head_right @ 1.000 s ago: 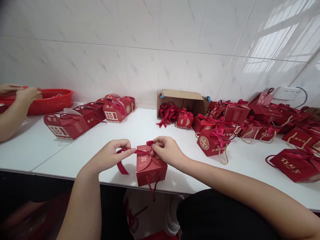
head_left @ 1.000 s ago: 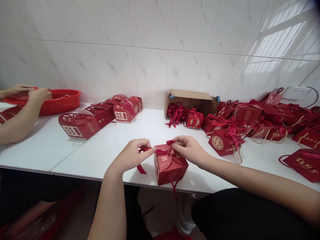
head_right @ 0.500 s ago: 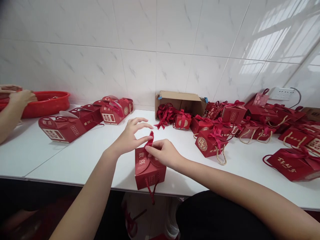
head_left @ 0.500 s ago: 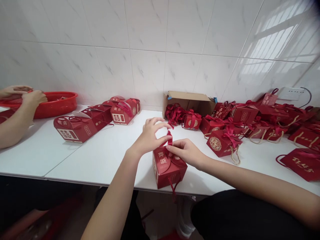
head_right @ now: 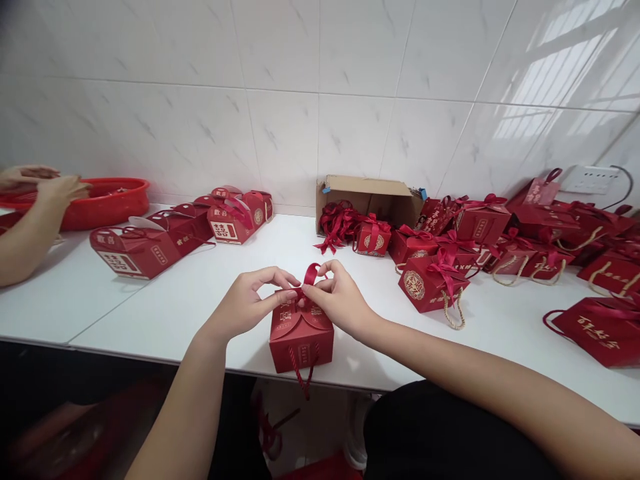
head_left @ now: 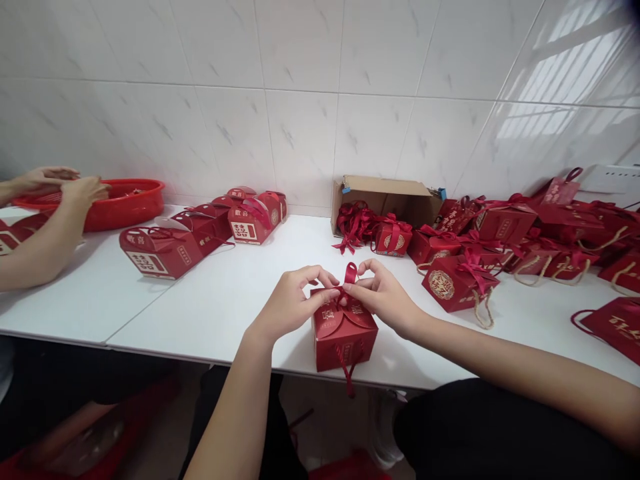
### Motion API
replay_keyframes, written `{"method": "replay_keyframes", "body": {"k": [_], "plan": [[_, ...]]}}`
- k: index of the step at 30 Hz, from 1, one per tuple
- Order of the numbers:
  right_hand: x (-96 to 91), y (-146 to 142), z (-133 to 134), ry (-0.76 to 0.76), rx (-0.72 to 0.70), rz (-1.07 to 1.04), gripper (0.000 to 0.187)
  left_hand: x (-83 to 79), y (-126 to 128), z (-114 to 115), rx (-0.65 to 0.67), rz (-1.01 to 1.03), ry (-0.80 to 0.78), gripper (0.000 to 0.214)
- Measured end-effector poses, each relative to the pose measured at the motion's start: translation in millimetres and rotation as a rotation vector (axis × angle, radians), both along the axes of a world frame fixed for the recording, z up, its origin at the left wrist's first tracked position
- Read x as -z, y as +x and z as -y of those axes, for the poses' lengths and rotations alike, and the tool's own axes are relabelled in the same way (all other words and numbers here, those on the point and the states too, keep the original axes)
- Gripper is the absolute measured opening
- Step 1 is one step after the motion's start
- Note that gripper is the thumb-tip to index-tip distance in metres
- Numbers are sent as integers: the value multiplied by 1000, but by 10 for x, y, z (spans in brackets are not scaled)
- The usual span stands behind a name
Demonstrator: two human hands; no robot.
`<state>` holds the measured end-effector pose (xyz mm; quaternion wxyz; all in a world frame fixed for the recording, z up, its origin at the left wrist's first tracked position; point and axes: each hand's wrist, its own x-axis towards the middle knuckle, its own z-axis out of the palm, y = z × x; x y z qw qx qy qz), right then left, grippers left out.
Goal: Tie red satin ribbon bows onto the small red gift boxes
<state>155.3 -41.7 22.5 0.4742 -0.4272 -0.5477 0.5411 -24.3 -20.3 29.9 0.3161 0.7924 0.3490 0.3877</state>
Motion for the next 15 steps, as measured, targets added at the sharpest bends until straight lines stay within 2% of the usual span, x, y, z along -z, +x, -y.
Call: {"method": "replay_keyframes", "body": {"k": [4,11,15], "plan": [[-19,-23,-5,34,-8,0,34,10,-3,20,89,52,-66,13],[-13,-55,-43,-2,44,112,25,52,24,34,40,72,-60,9],[8,-59,-70,58,42,144,26,60,37,41,11,84,-36,14]]}}
